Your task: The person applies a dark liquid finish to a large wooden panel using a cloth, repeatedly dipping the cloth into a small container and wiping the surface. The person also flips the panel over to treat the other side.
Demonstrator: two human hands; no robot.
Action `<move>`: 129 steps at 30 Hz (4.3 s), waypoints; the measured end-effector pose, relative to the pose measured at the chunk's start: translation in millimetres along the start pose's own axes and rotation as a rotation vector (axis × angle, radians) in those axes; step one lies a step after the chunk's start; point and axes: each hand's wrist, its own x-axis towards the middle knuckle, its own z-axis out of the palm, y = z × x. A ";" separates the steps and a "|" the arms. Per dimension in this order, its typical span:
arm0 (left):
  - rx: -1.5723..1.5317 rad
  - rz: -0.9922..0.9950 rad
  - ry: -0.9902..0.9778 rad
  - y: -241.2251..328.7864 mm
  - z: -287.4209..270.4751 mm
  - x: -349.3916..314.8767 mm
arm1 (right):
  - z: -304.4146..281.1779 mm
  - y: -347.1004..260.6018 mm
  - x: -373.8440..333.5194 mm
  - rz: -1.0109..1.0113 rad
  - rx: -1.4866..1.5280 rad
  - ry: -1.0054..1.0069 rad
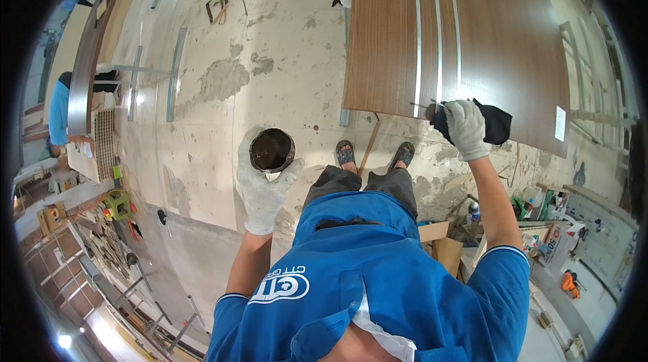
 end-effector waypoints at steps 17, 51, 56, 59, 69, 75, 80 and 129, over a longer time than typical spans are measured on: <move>-0.143 0.035 -0.079 12.8 53.5 13.1 | 54.7 -87.9 49.2 0.103 0.343 -0.078; -0.102 0.194 -0.315 243.9 436.1 -4.7 | -107.7 512.8 -167.1 0.913 -0.220 0.023; -0.068 0.194 -0.280 246.7 433.0 -7.4 | -133.9 396.0 -182.0 0.765 -0.222 0.011; -0.038 0.196 -0.300 246.2 436.3 -8.8 | -132.5 287.2 -181.1 0.626 0.048 0.054; -0.023 0.201 -0.380 250.8 445.4 -18.3 | -159.7 351.3 -276.5 1.231 -0.049 0.497; 0.002 0.215 -0.421 253.0 447.0 -21.2 | -227.1 357.0 -318.0 1.278 -0.070 0.422; 0.008 0.195 -0.424 259.5 452.6 -28.0 | -214.0 284.1 -288.4 1.153 0.328 0.164; -0.007 0.256 -0.453 256.3 451.3 -43.2 | -190.3 324.9 -328.6 1.364 -0.059 0.338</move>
